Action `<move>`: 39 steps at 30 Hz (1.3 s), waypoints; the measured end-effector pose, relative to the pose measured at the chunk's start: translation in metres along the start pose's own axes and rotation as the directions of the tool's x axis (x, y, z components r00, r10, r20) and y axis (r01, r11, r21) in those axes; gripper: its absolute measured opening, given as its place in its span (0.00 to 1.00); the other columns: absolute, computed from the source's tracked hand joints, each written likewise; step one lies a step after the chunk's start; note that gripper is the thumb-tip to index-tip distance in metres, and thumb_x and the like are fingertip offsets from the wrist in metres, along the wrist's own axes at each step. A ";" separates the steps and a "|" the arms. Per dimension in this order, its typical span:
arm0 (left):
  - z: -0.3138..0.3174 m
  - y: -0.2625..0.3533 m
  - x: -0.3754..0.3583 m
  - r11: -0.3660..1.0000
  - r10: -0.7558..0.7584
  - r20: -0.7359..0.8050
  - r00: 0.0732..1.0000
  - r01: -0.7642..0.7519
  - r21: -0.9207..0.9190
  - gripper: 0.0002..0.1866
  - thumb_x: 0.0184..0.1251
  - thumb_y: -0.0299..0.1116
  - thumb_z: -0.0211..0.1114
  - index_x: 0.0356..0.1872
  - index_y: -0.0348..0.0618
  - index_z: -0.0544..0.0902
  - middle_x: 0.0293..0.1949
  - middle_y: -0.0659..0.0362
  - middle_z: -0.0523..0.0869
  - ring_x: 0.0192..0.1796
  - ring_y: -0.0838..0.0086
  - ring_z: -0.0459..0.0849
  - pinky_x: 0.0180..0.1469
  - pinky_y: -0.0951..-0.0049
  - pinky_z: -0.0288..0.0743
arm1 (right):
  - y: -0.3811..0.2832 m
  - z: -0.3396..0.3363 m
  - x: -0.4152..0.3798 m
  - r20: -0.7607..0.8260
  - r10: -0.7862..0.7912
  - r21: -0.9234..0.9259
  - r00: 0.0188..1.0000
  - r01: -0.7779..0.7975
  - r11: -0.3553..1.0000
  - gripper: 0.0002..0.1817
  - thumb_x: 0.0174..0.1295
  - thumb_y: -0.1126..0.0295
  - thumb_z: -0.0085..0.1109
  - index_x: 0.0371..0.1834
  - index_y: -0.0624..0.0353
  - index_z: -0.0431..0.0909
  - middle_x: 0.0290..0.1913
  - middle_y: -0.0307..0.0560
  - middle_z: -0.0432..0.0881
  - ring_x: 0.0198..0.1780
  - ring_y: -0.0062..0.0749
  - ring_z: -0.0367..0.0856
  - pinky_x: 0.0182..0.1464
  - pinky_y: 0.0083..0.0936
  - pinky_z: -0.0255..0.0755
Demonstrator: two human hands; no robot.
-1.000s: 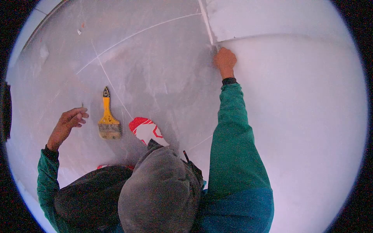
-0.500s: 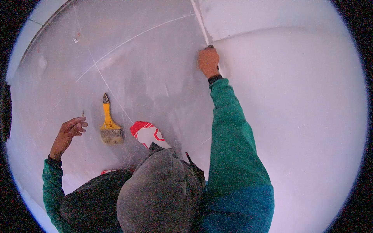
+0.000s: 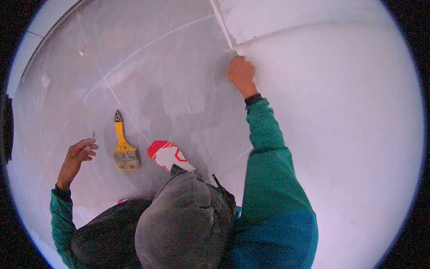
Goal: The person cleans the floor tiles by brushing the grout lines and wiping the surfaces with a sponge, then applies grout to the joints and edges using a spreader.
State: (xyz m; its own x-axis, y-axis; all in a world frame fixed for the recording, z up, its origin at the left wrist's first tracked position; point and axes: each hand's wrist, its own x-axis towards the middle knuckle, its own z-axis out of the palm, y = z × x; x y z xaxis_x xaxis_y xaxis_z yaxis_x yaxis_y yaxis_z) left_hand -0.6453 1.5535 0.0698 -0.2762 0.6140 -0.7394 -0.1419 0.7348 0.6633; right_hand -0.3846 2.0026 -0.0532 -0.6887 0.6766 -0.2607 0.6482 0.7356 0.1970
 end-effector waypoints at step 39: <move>-0.026 0.011 0.027 0.928 0.344 -0.426 0.837 -0.372 0.019 0.31 0.63 0.46 0.53 0.63 0.39 0.59 0.56 0.52 0.71 0.54 0.66 0.72 0.55 0.67 0.66 | -0.359 0.011 -0.179 -0.258 -0.865 0.673 0.430 0.723 0.159 0.31 0.36 0.63 0.64 0.45 0.64 0.66 0.43 0.52 0.73 0.37 0.48 0.76 0.34 0.39 0.68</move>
State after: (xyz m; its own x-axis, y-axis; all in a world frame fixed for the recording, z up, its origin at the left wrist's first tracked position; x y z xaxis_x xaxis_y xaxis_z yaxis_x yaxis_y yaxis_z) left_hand -0.6788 1.5706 0.0606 -0.6853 0.6434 -0.3412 -0.0113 0.4590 0.8884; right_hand -0.4909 1.6173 -0.0874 -0.9407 -0.3371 -0.0390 -0.1761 0.5833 -0.7930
